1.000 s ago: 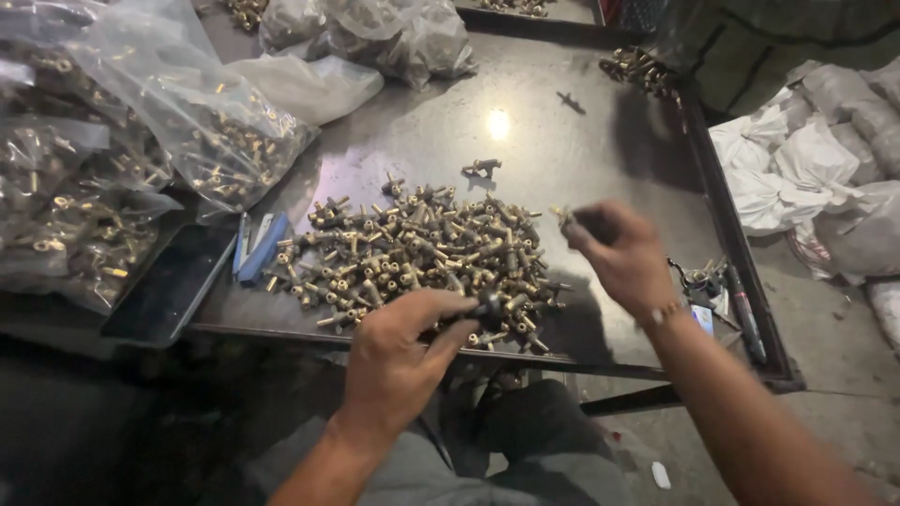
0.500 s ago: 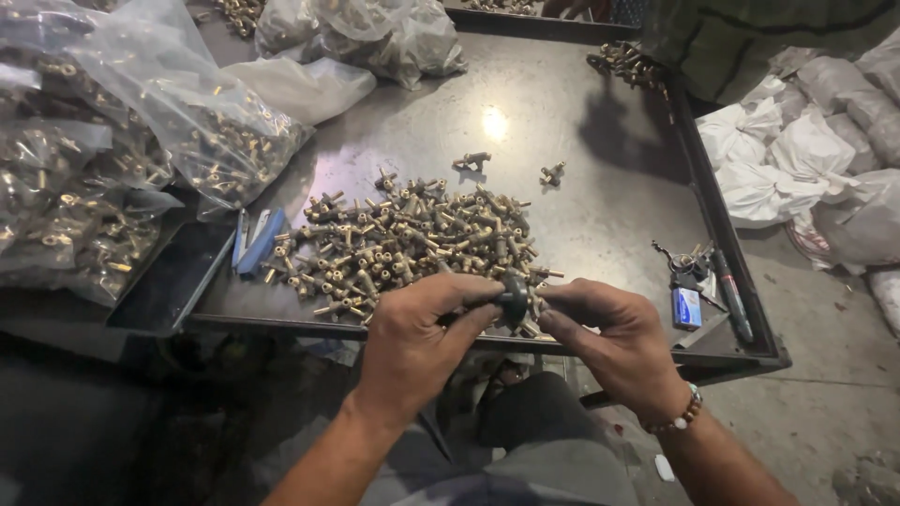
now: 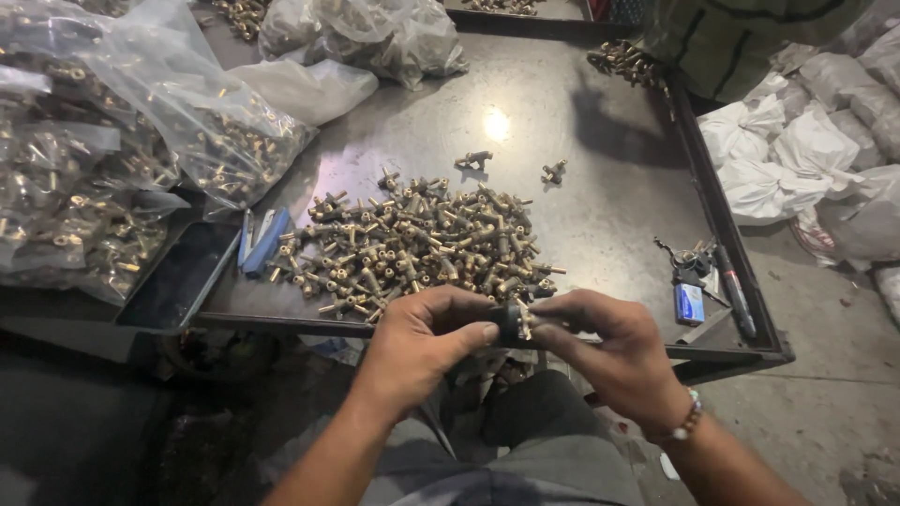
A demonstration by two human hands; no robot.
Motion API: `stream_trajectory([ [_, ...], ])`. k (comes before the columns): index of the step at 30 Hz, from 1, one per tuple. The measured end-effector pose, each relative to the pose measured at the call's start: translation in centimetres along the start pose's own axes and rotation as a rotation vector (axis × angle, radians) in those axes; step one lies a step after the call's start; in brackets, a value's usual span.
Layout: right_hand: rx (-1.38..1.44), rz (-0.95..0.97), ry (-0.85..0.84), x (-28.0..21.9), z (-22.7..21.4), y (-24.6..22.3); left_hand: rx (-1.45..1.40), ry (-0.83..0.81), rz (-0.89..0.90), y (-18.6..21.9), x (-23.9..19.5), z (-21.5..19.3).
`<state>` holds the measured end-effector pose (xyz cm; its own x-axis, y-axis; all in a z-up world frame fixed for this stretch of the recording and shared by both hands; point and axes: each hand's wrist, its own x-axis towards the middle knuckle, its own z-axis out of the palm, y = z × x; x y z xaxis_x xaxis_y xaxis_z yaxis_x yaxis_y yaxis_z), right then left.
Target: The person sits at a metal workbench and hand-assembles small brass threaded fittings into a black plastic component, repeatedly picking fittings from a pile on the table and screwing them into the body one at a time, placing completed pieces aside on the table.
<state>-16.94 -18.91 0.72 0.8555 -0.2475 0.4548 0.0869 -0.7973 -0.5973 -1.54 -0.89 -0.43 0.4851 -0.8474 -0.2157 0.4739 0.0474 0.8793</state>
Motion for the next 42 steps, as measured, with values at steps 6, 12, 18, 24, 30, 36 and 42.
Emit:
stream_trajectory([
  [6, 0.745, 0.634, -0.148, -0.4, 0.2, 2.7, 0.83, 0.102, 0.718, 1.9, -1.5, 1.5],
  [12, 0.984, 0.82, -0.096, 2.5, 0.8, 3.2, 0.931, 0.177, 0.878, 1.6, -0.8, 0.2],
  [18, 0.314, 0.312, 0.032, 10.2, 0.9, 6.0, 0.858, 0.45, 0.81, 1.7, -0.6, -2.3],
  [24, -0.468, 0.073, 0.057, 14.2, 1.4, 19.8, 0.868, 0.417, 0.733, 1.7, -1.3, -2.9],
  [30, -0.615, 0.258, -0.218, 14.9, 0.0, 20.1, 0.87, 0.325, 0.651, 1.4, -1.1, -3.3],
  [36, -0.507, 0.535, -0.173, 10.8, 0.0, 16.4, 0.872, 0.319, 0.628, 0.8, -0.8, -2.7],
  [42, 0.935, 0.904, 0.217, 4.4, -0.1, 11.1, 0.83, 0.259, 0.704, 1.3, -0.5, -0.4],
])
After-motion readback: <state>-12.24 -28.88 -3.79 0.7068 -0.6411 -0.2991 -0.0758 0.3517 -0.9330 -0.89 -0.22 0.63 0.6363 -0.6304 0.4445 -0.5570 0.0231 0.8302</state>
